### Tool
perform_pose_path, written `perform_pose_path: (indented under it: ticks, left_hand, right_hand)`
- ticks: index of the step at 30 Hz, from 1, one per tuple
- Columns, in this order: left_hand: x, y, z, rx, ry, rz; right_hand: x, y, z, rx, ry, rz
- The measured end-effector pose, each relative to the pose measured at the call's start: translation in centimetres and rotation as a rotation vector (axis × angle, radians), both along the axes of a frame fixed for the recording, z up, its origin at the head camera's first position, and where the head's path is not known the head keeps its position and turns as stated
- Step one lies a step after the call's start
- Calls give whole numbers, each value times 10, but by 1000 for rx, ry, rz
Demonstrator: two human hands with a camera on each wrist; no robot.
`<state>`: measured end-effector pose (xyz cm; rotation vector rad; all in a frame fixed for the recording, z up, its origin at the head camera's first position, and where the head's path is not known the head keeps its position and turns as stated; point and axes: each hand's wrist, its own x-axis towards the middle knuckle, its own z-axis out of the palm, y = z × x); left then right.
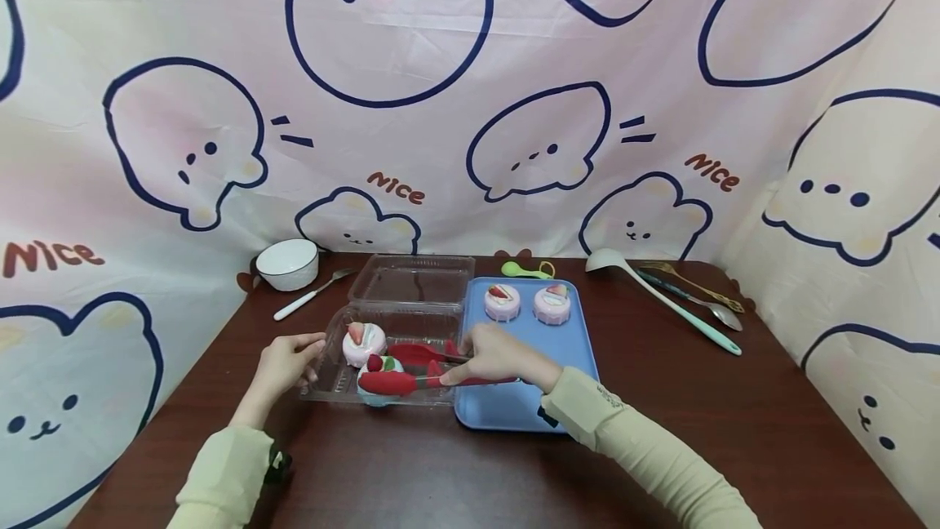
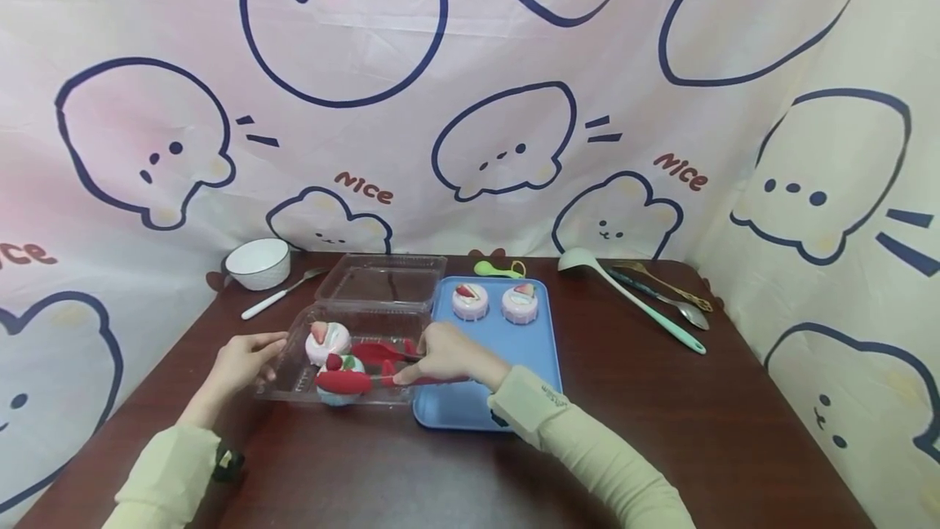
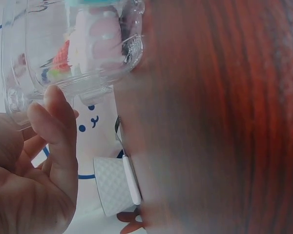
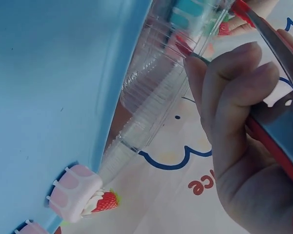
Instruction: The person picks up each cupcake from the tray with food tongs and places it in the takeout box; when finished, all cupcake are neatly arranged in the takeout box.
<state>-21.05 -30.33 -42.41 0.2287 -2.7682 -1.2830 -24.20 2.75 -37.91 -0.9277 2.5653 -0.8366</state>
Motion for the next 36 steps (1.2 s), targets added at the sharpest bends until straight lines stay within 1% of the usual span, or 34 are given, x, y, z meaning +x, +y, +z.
perform_pose_path:
  ticks: [5,8,13,18,22,26,32,36]
  left_hand:
    - [1,1,1,11,-7,4]
    - [1,1,1,11,-10,7]
    - [1,1,2,2,-6,6]
    - [2,2,2,0,-1,2]
    - [2,1,2,-3,-1,6]
    - [2,0,3,-5,0,10]
    - [2,1,2,-2,-1,4]
    - [1,2,2,-1,-4,10]
  right_hand:
    - [0,0,2,2,-12,-12]
    - [0,0,2,7,-4,-7]
    - [-1,-2,-1,17,39,24]
    - [-1,-4,-2,-6,95,64]
    - [-1,-6,0,-14,120,86]
    - [1,-10,3,0,133,101]
    - [2,-17,3,27,111,77]
    - [3,-18,1,16,86,46]
